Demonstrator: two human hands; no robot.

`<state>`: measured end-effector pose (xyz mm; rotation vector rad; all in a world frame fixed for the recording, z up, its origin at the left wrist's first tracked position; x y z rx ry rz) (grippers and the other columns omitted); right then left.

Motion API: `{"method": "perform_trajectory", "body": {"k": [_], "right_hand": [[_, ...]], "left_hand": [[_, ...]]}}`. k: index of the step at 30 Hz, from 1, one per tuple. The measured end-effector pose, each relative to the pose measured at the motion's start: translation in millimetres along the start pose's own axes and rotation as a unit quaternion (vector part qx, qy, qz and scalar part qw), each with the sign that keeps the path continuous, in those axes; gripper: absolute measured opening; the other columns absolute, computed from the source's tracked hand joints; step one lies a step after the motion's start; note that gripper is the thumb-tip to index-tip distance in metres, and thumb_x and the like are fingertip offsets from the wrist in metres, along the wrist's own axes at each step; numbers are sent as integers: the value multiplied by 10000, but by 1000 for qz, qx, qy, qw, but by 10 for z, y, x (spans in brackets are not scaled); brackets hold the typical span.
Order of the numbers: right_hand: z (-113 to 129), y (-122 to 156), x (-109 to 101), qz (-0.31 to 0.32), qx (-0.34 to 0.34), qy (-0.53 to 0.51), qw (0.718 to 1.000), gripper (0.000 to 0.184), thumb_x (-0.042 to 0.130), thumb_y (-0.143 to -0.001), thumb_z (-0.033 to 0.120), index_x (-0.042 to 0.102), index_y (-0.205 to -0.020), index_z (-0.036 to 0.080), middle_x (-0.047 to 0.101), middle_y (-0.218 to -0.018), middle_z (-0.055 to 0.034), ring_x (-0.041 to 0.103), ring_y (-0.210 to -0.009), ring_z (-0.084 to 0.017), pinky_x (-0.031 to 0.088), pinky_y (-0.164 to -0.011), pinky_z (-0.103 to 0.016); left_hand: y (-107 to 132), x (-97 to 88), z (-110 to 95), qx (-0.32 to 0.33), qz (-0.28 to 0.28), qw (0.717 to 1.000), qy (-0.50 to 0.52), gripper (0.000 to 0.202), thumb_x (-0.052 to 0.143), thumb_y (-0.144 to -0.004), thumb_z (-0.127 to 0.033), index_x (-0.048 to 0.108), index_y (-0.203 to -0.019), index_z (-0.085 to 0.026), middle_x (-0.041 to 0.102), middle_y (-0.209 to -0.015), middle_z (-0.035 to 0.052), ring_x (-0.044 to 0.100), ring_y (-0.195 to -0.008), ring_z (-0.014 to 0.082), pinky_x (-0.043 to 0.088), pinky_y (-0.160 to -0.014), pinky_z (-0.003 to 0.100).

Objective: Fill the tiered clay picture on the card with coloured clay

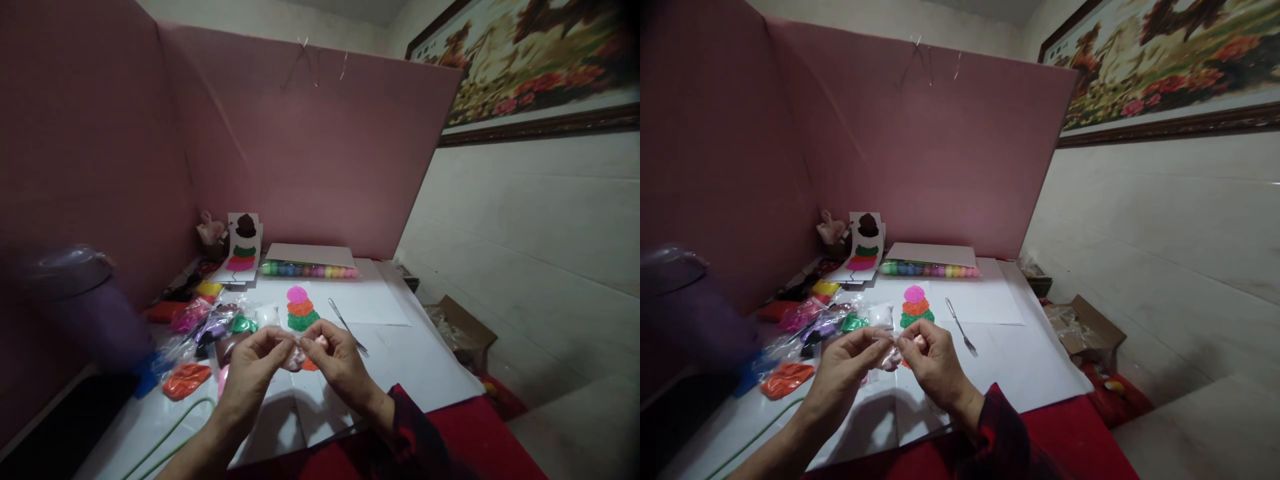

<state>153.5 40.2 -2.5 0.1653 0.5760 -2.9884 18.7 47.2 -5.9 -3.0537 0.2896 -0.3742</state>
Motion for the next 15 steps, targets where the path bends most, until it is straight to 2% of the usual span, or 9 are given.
{"method": "perform_trajectory", "body": {"k": [5, 11, 15], "right_hand": [[15, -19, -16, -12, -3, -6, 1000, 147, 580, -801, 251, 532, -698, 158, 308, -548, 77, 261, -495, -71, 225, -452, -202], [23, -6, -2, -5, -1, -14, 1000, 161, 590, -798, 261, 528, -690, 160, 327, -530, 80, 265, -476, -66, 220, -443, -199], [40, 12, 14, 12, 6, -15, 1000, 163, 573, -819, 291, 541, -728, 160, 367, -529, 72, 308, -478, -72, 245, -452, -203]], "left_hand": [[-7, -17, 5, 3, 0, 1000, 9, 144, 700, -719, -259, 640, -744, -131, 650, -639, 12, 575, -562, 113, 466, -587, 227], [-4, 21, 11, 4, 48, 999, 0, 156, 661, -766, -277, 640, -735, -126, 649, -629, 28, 582, -588, 132, 478, -597, 250], [16, 28, -18, 4, 33, 999, -6, 162, 655, -771, -274, 621, -706, -129, 636, -592, 17, 572, -556, 126, 479, -571, 245]]}}
Point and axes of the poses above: each hand's wrist, its own y-axis away from the middle knuckle, its own x-axis out of the palm, z = x × y, the point moved 5 cm from there along -y, towards the middle knuckle
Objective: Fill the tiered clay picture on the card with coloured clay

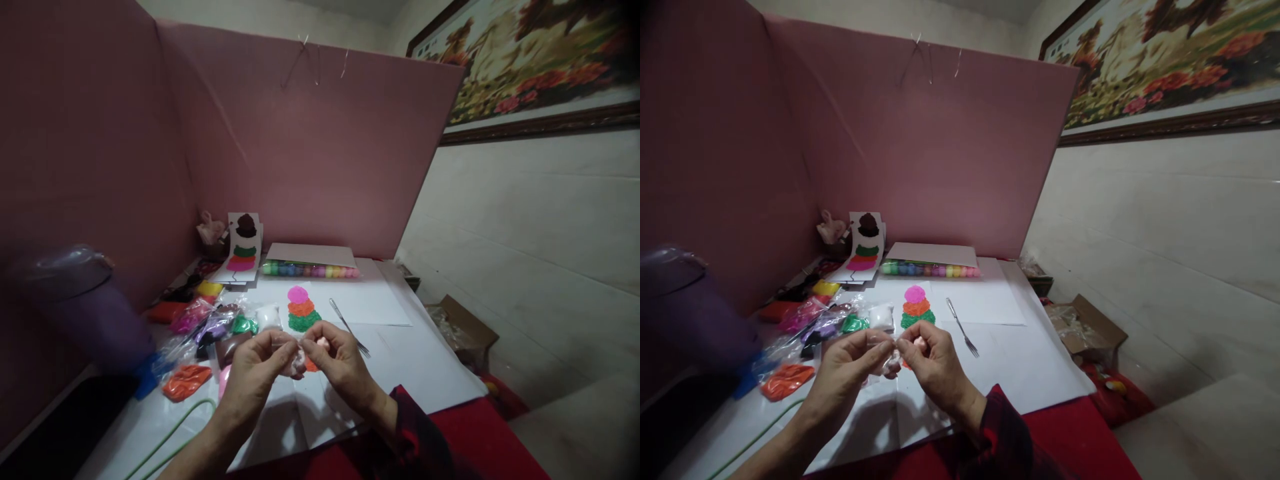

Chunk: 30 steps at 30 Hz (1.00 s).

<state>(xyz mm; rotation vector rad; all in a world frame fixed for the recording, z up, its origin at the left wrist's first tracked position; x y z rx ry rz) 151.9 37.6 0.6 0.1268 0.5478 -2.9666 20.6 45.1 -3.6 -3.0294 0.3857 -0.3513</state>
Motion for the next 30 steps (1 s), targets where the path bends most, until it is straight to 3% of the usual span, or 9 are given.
{"method": "perform_trajectory", "body": {"k": [14, 21, 25, 30], "right_hand": [[-18, -11, -7, 1, 1, -11, 1000, 216, 566, -829, 344, 506, -718, 169, 342, -521, 79, 266, -451, -66, 206, -425, -202], [-23, -17, -26, 8, 9, 0, 1000, 303, 490, -864, 450, 554, -826, 157, 343, -548, 64, 301, -469, -79, 255, -443, -211], [-6, -15, -13, 11, -7, -2, 1000, 259, 522, -856, 413, 541, -794, 163, 326, -535, 75, 274, -451, -69, 224, -420, -202], [-5, 10, 20, 3, -6, -5, 1000, 183, 576, -836, 326, 532, -759, 166, 416, -582, 57, 327, -470, -63, 263, -429, -192]], "left_hand": [[1, -5, 27, -20, 6, 1000, 18, 154, 691, -736, -277, 651, -759, -130, 660, -617, 26, 606, -585, 140, 503, -598, 262], [-10, -47, 6, -17, -49, 999, 12, 171, 723, -684, -270, 621, -702, -134, 642, -565, 12, 605, -530, 147, 497, -557, 266], [-9, -62, 9, -14, -59, 998, 20, 174, 727, -674, -272, 623, -706, -136, 647, -582, 14, 601, -529, 146, 491, -554, 265], [1, -31, -7, -14, -42, 999, 4, 174, 728, -668, -278, 628, -677, -135, 629, -540, 11, 579, -518, 137, 479, -538, 250]]}}
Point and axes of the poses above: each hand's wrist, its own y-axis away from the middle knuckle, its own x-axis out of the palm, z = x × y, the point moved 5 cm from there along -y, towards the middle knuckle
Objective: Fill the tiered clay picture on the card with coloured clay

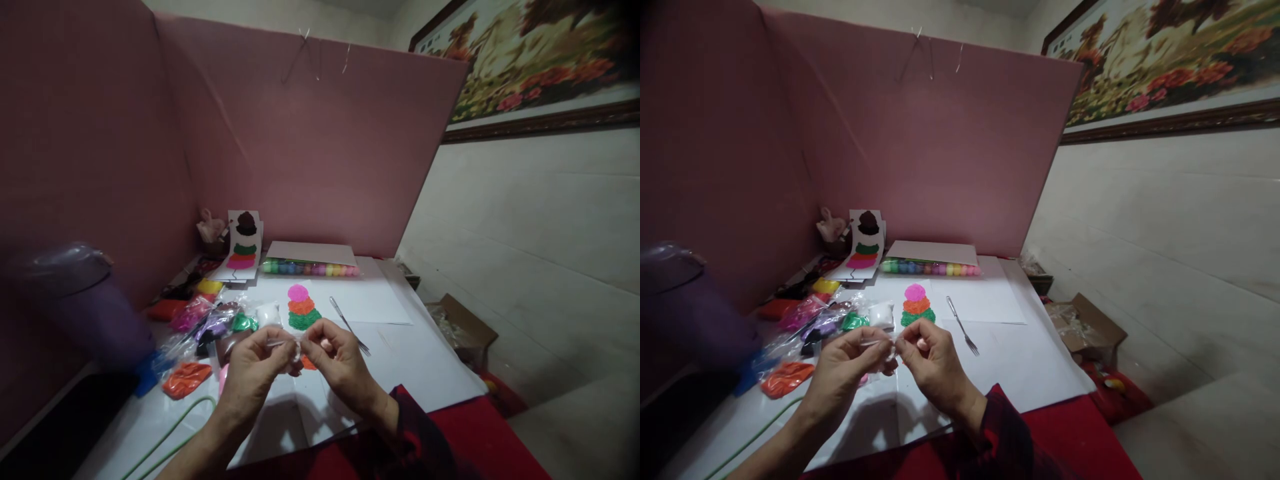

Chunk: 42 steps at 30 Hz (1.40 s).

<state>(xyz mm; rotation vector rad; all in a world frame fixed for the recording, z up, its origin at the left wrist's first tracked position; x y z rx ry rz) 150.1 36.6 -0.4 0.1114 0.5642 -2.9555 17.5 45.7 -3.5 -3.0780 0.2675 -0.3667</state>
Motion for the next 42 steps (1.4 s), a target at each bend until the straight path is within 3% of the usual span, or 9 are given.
{"method": "perform_trajectory", "body": {"k": [6, 15, 23, 42], "right_hand": [[-19, -3, 8, 2, 6, -9, 1000, 153, 581, -828, 286, 524, -755, 165, 442, -598, 52, 368, -484, -65, 285, -443, -192], [-56, -15, -3, 11, 45, -60, 997, 197, 596, -802, 329, 531, -719, 162, 389, -548, 72, 280, -454, -56, 214, -421, -190], [-29, -33, -33, 4, 34, -58, 998, 170, 580, -788, 298, 510, -703, 168, 357, -532, 78, 267, -451, -58, 212, -426, -194], [11, -28, -49, -9, 24, -32, 999, 155, 572, -794, 263, 515, -691, 162, 395, -570, 58, 322, -496, -73, 258, -460, -202]], "left_hand": [[3, 27, -22, 10, 12, 1000, -2, 183, 725, -677, -285, 617, -670, -137, 617, -527, 1, 567, -516, 125, 475, -535, 237], [8, 14, 39, 3, 16, 1000, 3, 200, 726, -689, -299, 610, -672, -137, 627, -560, 9, 579, -526, 131, 483, -537, 245], [12, 18, 15, 5, 22, 1000, -9, 165, 711, -709, -273, 659, -780, -133, 669, -639, 31, 603, -577, 146, 503, -588, 264], [42, 16, -26, 25, 14, 999, -24, 145, 680, -738, -284, 670, -720, -141, 667, -611, 18, 606, -557, 136, 506, -561, 243]]}}
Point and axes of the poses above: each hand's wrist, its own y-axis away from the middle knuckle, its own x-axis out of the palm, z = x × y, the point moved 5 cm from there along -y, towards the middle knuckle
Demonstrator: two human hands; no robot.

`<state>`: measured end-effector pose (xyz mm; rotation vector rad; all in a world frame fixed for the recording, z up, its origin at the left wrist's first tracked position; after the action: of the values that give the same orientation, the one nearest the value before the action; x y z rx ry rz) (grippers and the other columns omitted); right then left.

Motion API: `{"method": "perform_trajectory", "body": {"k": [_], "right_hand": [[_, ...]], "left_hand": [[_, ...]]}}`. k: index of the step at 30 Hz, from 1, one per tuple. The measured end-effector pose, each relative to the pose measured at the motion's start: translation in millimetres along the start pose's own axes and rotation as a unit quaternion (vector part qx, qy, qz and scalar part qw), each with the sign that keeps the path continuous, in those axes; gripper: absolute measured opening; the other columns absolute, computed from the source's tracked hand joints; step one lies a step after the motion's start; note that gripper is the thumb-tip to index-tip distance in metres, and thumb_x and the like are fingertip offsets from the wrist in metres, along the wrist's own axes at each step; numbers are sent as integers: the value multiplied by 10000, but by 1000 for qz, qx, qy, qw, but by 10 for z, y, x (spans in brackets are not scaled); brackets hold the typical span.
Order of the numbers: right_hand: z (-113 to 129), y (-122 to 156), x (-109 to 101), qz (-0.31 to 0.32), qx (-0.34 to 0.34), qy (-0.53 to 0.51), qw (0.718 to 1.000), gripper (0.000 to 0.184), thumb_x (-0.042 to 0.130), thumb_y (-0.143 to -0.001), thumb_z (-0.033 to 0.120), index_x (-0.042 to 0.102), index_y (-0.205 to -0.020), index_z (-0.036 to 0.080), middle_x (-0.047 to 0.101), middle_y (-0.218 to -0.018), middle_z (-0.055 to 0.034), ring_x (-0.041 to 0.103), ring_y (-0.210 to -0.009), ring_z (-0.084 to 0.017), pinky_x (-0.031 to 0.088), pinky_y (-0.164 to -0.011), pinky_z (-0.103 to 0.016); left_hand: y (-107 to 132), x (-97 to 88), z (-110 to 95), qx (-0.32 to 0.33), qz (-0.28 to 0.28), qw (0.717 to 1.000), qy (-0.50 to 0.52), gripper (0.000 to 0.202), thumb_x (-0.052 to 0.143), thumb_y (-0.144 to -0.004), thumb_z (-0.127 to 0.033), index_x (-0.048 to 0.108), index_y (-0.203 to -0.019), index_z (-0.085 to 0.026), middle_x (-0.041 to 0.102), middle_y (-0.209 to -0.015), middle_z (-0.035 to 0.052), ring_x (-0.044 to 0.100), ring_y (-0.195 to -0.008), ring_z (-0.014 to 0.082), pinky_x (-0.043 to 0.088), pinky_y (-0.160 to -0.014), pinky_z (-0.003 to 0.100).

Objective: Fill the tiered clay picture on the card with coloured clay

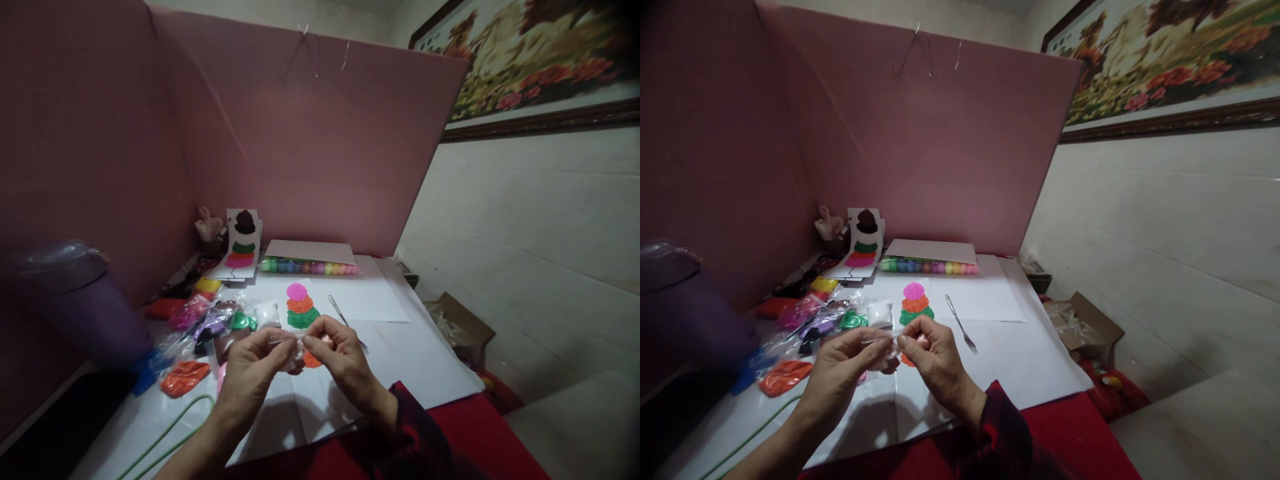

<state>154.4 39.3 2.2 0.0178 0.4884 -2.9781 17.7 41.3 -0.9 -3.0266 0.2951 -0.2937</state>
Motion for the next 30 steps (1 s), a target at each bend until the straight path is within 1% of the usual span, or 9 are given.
{"method": "perform_trajectory", "body": {"k": [4, 7, 11, 17, 21, 23, 24, 26, 30], "right_hand": [[24, -1, 21, 10, -16, 19, 1000, 149, 562, -816, 272, 517, -726, 163, 374, -555, 68, 301, -469, -65, 238, -440, -199], [36, 9, 42, 12, -31, 28, 999, 154, 562, -828, 285, 520, -752, 158, 419, -590, 55, 344, -485, -67, 281, -454, -197], [19, 18, 47, 16, -39, 42, 998, 186, 544, -844, 292, 493, -721, 162, 433, -599, 49, 369, -484, -68, 297, -453, -199], [48, 21, 25, 11, -72, 103, 992, 170, 534, -837, 249, 505, -693, 164, 452, -626, 35, 381, -530, -82, 307, -482, -206], [63, 37, 31, -4, -101, 121, 987, 186, 546, -816, 223, 496, -647, 164, 462, -624, 25, 426, -565, -99, 315, -493, -213], [29, 38, 20, -12, -91, 103, 990, 202, 554, -814, 242, 493, -638, 164, 454, -607, 30, 416, -543, -95, 311, -491, -216], [-10, 33, 19, -3, -68, 72, 995, 208, 550, -821, 264, 486, -649, 167, 447, -603, 36, 408, -517, -88, 306, -475, -213], [-74, 21, -3, -1, -38, 54, 998, 209, 560, -825, 293, 508, -671, 163, 439, -598, 39, 379, -515, -85, 292, -477, -216], [-141, -4, -60, -6, -33, 33, 999, 238, 570, -825, 327, 511, -666, 160, 370, -580, 55, 294, -506, -78, 228, -467, -221]], "left_hand": [[-14, -8, 6, -1, -5, 1000, 5, 146, 691, -724, -285, 674, -722, -140, 665, -600, 16, 604, -550, 135, 505, -558, 243], [-29, 2, 11, -5, -3, 1000, 4, 159, 697, -715, -290, 665, -706, -135, 657, -575, 18, 603, -545, 140, 507, -557, 250], [-33, 19, 7, -4, 8, 1000, -9, 179, 707, -703, -297, 649, -672, -130, 643, -558, 16, 595, -543, 137, 507, -550, 246], [-15, 1, 49, -12, 23, 999, -30, 197, 698, -714, -322, 654, -702, -130, 662, -594, 28, 603, -567, 132, 508, -563, 233], [0, 18, 89, -2, -2, 1000, -17, 218, 718, -682, -338, 640, -660, -135, 627, -544, 4, 581, -524, 121, 504, -529, 231], [0, 32, 87, 2, -10, 1000, -13, 218, 717, -680, -333, 638, -647, -132, 625, -540, 6, 576, -517, 120, 495, -517, 227], [-3, 38, 81, 1, -8, 1000, -8, 217, 714, -683, -330, 643, -649, -129, 631, -546, 13, 578, -519, 123, 493, -519, 228], [-15, 33, 66, -7, 0, 1000, 9, 206, 715, -682, -321, 666, -684, -121, 653, -572, 30, 584, -527, 126, 490, -531, 232], [-49, -50, 58, -26, -30, 998, 45, 181, 733, -662, -290, 683, -701, -120, 657, -568, 28, 561, -507, 109, 466, -517, 214]]}}
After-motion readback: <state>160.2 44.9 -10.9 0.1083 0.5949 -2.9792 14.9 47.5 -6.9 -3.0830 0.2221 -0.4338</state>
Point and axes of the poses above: each hand's wrist, its own y-axis away from the middle knuckle, its own x-axis out of the palm, z = x × y, the point moved 5 cm from there along -y, towards the middle knuckle
